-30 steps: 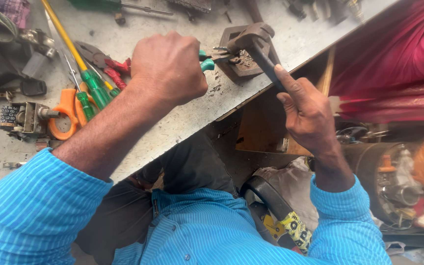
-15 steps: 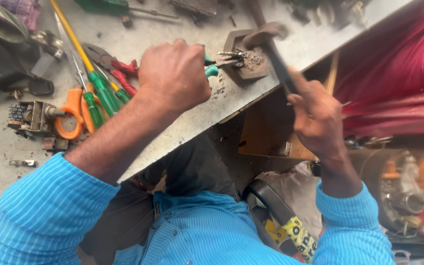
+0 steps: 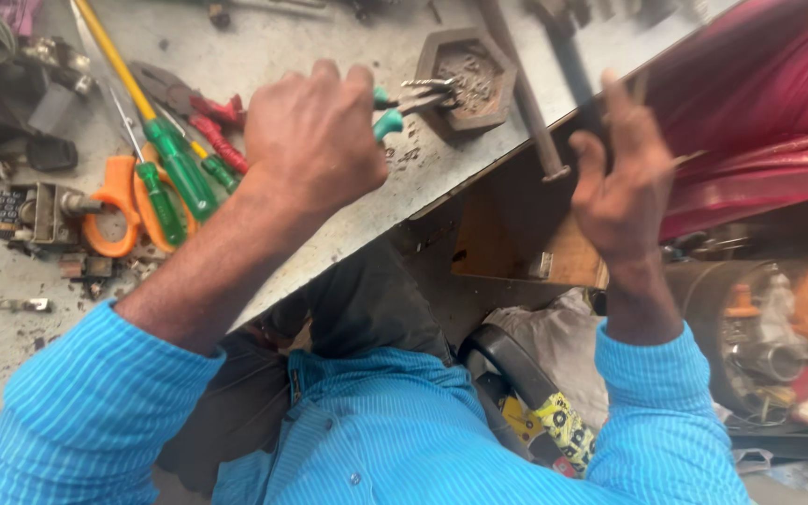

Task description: The person works at a cluttered workbench, using a hammer and pliers to shape and adjust small metal parts of a lock mechanism. They repeatedly strike a component held in a hexagonal weight, then use pliers to bend and align the piece before placing it back for further hammering.

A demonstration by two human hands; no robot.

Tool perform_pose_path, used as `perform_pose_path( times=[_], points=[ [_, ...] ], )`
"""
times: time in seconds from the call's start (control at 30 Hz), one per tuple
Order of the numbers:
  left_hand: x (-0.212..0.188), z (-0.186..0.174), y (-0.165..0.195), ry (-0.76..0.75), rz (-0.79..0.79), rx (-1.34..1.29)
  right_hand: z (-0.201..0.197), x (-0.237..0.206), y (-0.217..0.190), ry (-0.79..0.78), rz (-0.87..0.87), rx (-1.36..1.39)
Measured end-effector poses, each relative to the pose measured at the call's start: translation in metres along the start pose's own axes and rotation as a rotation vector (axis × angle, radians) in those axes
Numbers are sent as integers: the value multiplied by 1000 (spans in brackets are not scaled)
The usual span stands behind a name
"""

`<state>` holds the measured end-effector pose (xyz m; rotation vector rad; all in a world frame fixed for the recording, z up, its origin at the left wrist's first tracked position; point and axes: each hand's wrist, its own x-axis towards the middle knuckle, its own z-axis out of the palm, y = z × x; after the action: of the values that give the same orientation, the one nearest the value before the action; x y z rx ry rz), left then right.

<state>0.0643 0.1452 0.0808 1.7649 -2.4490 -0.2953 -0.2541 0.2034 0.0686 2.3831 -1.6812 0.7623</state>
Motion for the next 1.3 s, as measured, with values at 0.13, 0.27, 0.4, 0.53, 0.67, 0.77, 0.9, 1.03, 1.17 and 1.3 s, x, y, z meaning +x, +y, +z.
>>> perform_pose_path(
  times=[0.13, 0.27, 0.4, 0.53, 0.67, 0.77, 0.9, 1.03, 1.17, 1.3],
  points=[
    [-8, -1, -3, -28, -15, -58, 17, 20, 37, 83, 23, -175],
    [-16, -8, -3, -74, -69, -248, 35, 24, 59, -14, 79, -283],
    [-21, -18, -3, -159, -97, -342, 42, 29, 60, -20, 10, -298],
    [-26, -22, 1, -166, -82, -351, 33, 42, 41, 33, -118, -291],
    [-36, -22, 7, 72, 101, -128, 8, 54, 1, -28, -182, 256],
    [-40, -23, 13, 131, 192, -1, -2, 63, -37, -195, -329, 505],
    [-47, -24, 19, 167, 220, 75, -8, 73, -68, -277, -450, 372],
    [-50, -22, 19, 174, 200, 55, -9, 77, -77, -317, -444, 313],
    [-49, -21, 19, 175, 210, -2, -8, 74, -78, -326, -479, 287],
    [-48, -18, 22, 165, 235, -12, -9, 71, -76, -289, -410, 323]
  ],
)
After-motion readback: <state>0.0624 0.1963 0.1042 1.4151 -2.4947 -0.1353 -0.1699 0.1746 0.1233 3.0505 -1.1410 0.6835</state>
